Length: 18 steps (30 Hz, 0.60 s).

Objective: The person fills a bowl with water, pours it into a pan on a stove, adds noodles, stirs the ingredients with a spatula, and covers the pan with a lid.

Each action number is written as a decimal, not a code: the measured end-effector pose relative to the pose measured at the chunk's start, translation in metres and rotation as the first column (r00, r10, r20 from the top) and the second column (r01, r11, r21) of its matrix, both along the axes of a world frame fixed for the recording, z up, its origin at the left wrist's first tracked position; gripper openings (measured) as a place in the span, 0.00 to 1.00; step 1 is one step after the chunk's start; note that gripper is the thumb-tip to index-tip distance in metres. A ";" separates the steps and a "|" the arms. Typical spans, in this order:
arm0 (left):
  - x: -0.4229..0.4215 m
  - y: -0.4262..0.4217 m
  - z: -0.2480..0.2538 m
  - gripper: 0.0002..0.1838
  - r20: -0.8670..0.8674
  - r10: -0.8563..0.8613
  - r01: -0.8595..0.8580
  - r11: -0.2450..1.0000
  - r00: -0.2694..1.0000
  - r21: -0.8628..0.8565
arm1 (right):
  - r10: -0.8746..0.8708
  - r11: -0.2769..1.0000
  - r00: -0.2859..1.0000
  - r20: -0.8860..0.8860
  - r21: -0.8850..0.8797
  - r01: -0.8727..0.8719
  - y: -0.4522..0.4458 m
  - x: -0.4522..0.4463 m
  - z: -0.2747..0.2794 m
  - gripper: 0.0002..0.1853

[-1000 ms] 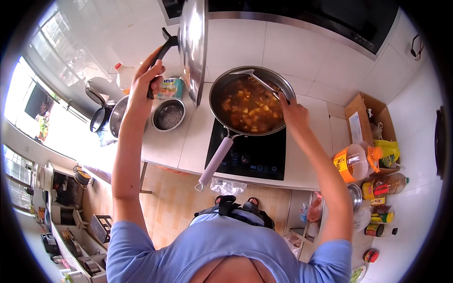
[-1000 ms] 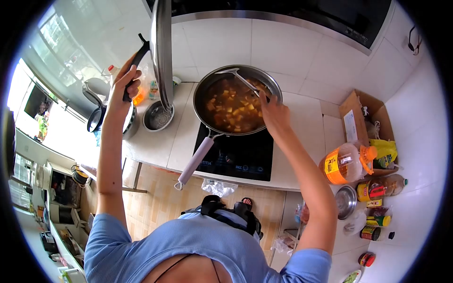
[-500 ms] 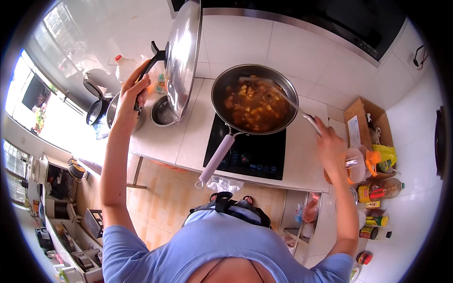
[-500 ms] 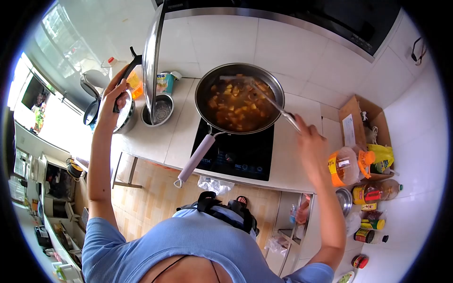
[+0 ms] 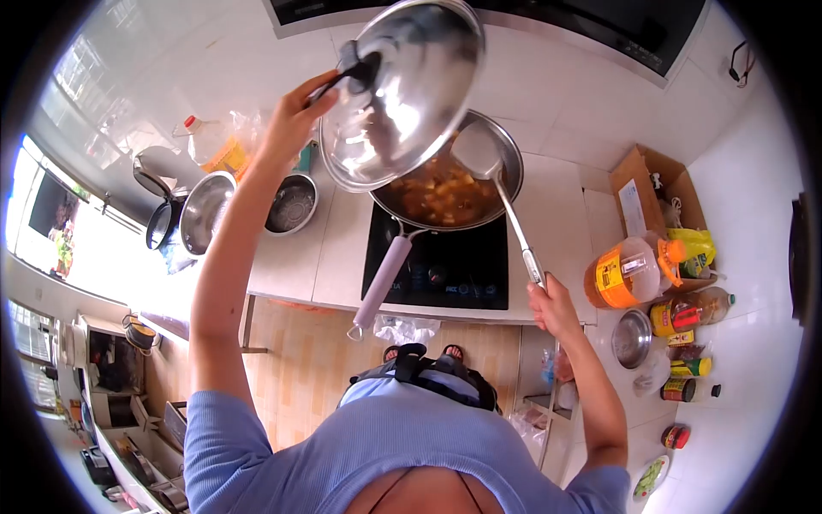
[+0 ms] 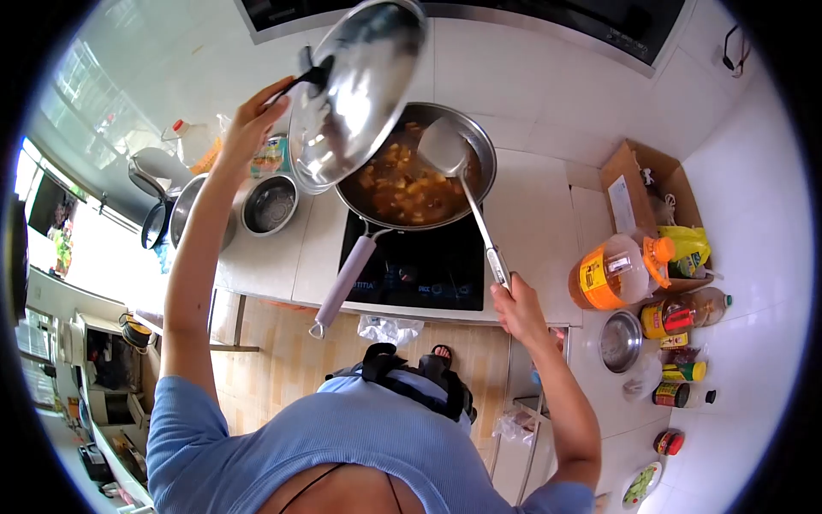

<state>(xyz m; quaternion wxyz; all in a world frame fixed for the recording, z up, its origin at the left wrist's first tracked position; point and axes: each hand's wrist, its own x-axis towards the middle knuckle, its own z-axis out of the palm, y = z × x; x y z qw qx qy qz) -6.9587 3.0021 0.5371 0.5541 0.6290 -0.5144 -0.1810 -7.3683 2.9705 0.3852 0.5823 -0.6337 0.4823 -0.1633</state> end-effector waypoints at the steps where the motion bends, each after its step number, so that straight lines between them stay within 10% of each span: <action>1: 0.008 -0.025 -0.020 0.20 0.149 -0.050 0.064 0.994 0.988 -0.090 | -0.103 0.954 0.980 0.172 0.297 0.048 0.009 -0.003 0.009 0.11; 7: -0.044 -0.068 -0.035 0.21 0.669 0.022 -0.246 0.938 0.743 0.243 | -0.261 0.891 0.919 0.295 0.441 0.111 0.018 -0.028 0.018 0.11; 11: -0.048 -0.074 -0.046 0.20 0.667 0.004 -0.270 0.916 0.745 0.296 | -0.158 0.963 0.980 -0.120 -0.238 0.126 0.016 -0.035 0.002 0.12; 13: -0.040 -0.073 -0.046 0.20 0.623 0.013 -0.254 0.920 0.782 0.300 | -0.205 0.745 0.906 -0.370 -0.659 -0.101 0.008 -0.036 -0.006 0.13; 18: 0.024 -0.065 -0.045 0.21 0.381 -0.002 -0.011 0.999 0.924 0.033 | -0.281 0.670 0.839 -0.466 -0.721 -0.176 -0.006 -0.028 0.031 0.14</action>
